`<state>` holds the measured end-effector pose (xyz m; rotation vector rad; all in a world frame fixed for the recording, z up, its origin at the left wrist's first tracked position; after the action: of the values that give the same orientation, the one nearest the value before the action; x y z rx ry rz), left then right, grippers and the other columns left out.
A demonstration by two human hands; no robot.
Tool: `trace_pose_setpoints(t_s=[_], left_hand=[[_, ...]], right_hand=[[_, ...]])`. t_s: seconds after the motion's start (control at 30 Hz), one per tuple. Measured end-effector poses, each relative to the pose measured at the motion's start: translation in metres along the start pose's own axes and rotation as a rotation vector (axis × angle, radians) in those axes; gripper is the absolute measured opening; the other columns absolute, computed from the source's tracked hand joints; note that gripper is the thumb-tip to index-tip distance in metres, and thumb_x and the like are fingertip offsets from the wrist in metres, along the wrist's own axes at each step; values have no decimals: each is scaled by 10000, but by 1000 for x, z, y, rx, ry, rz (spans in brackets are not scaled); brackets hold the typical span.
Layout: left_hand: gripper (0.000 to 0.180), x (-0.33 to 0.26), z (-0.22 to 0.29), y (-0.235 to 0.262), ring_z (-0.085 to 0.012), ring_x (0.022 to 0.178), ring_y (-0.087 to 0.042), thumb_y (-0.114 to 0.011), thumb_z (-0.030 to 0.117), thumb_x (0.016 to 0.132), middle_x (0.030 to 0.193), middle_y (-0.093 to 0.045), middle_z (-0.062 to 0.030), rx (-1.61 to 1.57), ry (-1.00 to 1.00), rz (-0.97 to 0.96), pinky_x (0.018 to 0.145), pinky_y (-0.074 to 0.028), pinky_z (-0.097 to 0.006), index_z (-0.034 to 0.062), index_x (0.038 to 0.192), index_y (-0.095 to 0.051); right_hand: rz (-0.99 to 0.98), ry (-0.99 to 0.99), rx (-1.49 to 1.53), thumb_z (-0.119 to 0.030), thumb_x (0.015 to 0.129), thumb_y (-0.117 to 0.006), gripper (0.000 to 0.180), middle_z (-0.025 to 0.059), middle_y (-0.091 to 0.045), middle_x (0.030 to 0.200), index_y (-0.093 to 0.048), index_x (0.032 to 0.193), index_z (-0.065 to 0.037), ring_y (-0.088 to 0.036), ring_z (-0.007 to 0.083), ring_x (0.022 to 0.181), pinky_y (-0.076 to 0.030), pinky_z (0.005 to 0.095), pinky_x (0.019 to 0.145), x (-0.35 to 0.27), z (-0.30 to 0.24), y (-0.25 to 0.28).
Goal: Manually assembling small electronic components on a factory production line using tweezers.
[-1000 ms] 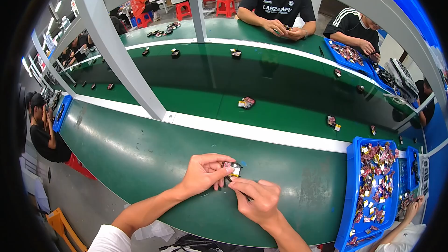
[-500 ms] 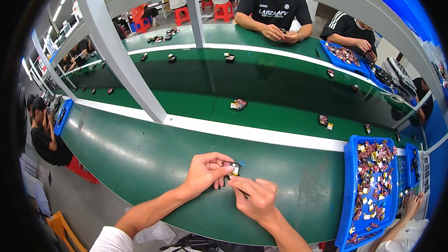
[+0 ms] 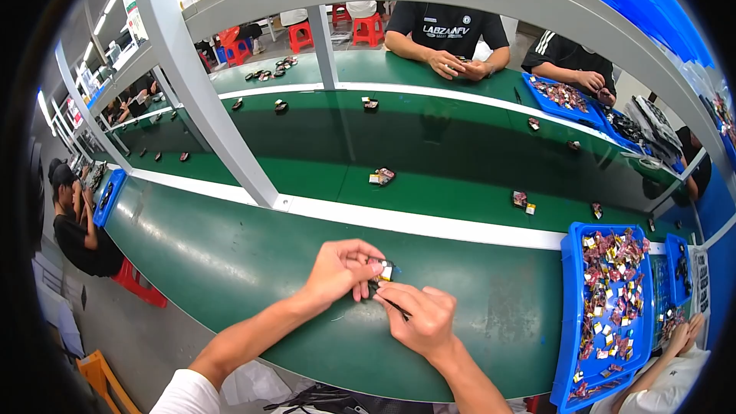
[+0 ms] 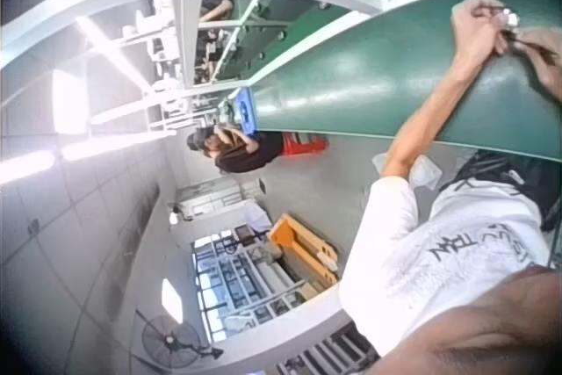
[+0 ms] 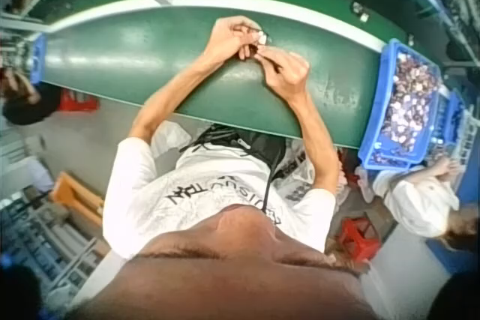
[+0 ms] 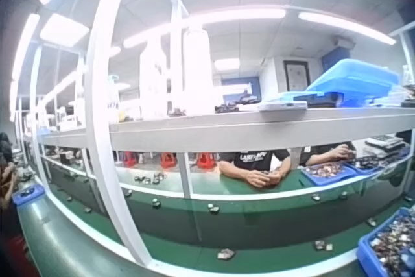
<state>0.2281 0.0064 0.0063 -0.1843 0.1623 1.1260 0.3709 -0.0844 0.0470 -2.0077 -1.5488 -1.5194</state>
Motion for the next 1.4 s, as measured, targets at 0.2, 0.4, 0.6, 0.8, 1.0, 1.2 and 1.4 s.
trace_pose_setpoints(t_s=[0.2, 0.4, 0.6, 0.8, 1.0, 1.2, 1.4], left_hand=[[171, 80, 37, 92, -154, 509, -658, -681, -3, 888, 713, -667, -86, 379, -299, 384, 441, -533, -287, -82, 1039, -678], [192, 120, 57, 155, -307, 676, -712, -696, 94, 898, 999, -687, -204, 1026, -301, 675, 586, -572, -399, -48, 1027, -699], [228, 142, 85, 74, -371, 985, -683, -659, 105, 881, 1263, -645, -138, 1335, -732, 247, 830, -555, -480, 31, 1087, -723], [227, 164, 66, 55, -316, 993, -687, -736, 64, 791, 976, -751, -72, 1393, -627, 82, 828, -553, -425, 96, 1011, -781], [180, 151, 70, 69, -316, 937, -687, -745, 62, 773, 872, -726, -85, 1348, -633, 174, 826, -551, -418, 78, 949, -779], [149, 130, 77, 96, -274, 845, -712, -703, 37, 770, 805, -701, -116, 1181, -403, 232, 760, -556, -383, 30, 914, -741], [79, 63, 65, 93, -169, 593, -640, -657, 8, 861, 751, -705, -117, 861, -521, 198, 575, -515, -326, -35, 914, -618]], right_hand=[[168, -103, 23, 16, 708, -846, 189, 72, -776, 856, -738, 851, -46, -694, 149, 591, -424, 238, 461, 3, 9, 17], [145, -123, -9, 8, 724, -837, 173, 57, -777, 860, -728, 839, -62, -660, 143, 549, -431, 239, 463, 1, 5, 13], [118, -84, -30, 0, 718, -839, 187, 50, -775, 860, -727, 849, -70, -644, 157, 531, -436, 245, 467, 0, 4, 14], [158, -73, -1, 21, 713, -843, 181, 72, -775, 858, -741, 849, -43, -431, 82, 388, -349, 239, 406, -1, 5, 8], [98, -110, -58, -9, 701, -847, 210, 48, -773, 857, -731, 862, -79, -612, 161, 498, -423, 259, 459, 0, -1, 8], [109, -112, -42, -18, 704, -852, 197, 48, -770, 845, -742, 857, -77, -504, 128, 414, -380, 253, 434, -1, -1, 9], [129, -410, 200, 0, 763, -843, 140, 55, -753, 806, -743, 861, -9, -402, 21, 434, -290, 205, 422, -7, 9, 4]])
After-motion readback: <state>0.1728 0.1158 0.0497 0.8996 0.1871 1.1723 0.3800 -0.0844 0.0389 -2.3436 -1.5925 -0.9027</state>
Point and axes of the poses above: each hand's wrist, its own x-axis towards the middle knuckle, its own y-axis out of the back of the hand, z = x × y, the point moved 6 cm from there along x, towards the middle knuckle
